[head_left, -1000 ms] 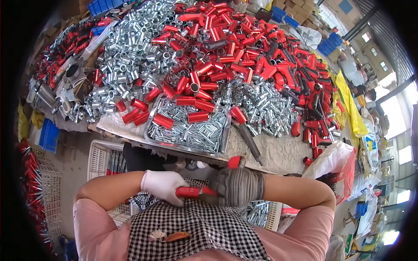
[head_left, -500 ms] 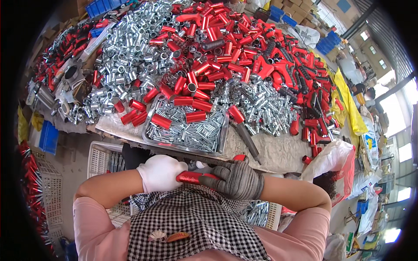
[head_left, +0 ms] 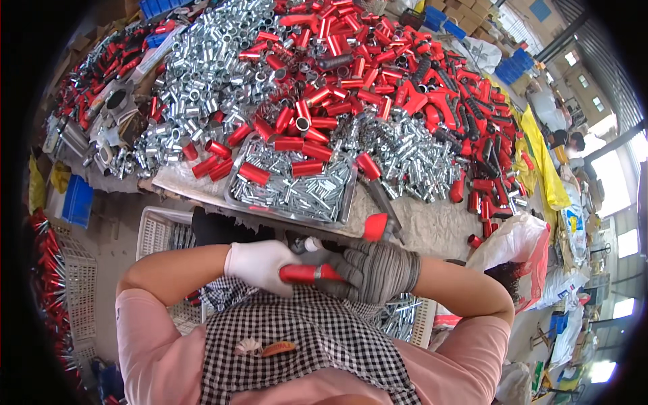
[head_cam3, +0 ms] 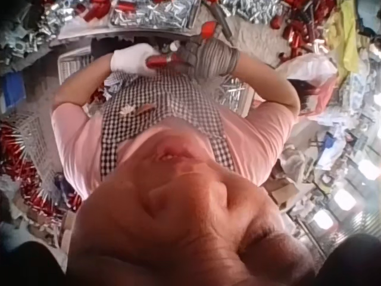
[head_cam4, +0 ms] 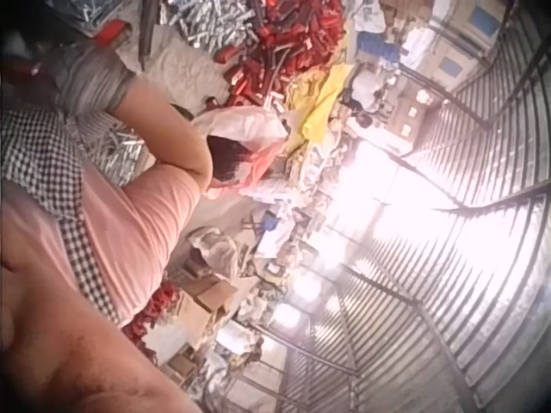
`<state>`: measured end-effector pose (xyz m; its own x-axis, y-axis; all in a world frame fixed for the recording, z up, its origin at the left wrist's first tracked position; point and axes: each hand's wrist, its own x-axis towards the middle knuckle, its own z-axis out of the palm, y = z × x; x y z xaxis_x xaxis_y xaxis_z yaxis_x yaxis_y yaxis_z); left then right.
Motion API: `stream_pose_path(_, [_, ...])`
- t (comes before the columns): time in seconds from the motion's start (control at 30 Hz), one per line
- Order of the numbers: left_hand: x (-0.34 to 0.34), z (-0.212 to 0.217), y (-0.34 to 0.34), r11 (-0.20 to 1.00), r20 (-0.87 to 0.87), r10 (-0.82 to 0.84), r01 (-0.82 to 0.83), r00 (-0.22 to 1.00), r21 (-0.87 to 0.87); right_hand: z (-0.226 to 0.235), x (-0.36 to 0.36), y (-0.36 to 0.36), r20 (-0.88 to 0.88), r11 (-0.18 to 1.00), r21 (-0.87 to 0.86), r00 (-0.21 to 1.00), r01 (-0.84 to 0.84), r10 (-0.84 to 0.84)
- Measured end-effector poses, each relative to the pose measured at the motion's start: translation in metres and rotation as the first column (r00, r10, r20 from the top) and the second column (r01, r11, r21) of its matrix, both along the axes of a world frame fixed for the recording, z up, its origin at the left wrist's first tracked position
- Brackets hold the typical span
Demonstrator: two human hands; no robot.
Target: The worker is assembling red plastic sleeves onto silver metal pipe connectors using a manual hand-operated crimping tool at a factory workstation.
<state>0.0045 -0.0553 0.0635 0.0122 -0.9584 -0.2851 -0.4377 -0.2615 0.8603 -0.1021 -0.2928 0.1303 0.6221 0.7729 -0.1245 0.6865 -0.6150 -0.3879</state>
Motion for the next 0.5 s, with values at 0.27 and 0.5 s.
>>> stream_pose_path(0.27, [0.005,0.013,-0.003,0.937,0.681,0.342,-0.182,0.647,-0.298,-0.028,-0.004,-0.003,0.15,0.948,0.147,0.941,0.282,-0.303])
stream_pose_path(0.5, [0.024,0.024,0.004,0.939,0.798,0.335,-0.114,0.501,-0.323,-0.07,0.007,0.006,-0.503,0.581,0.543,0.789,0.606,-0.353])
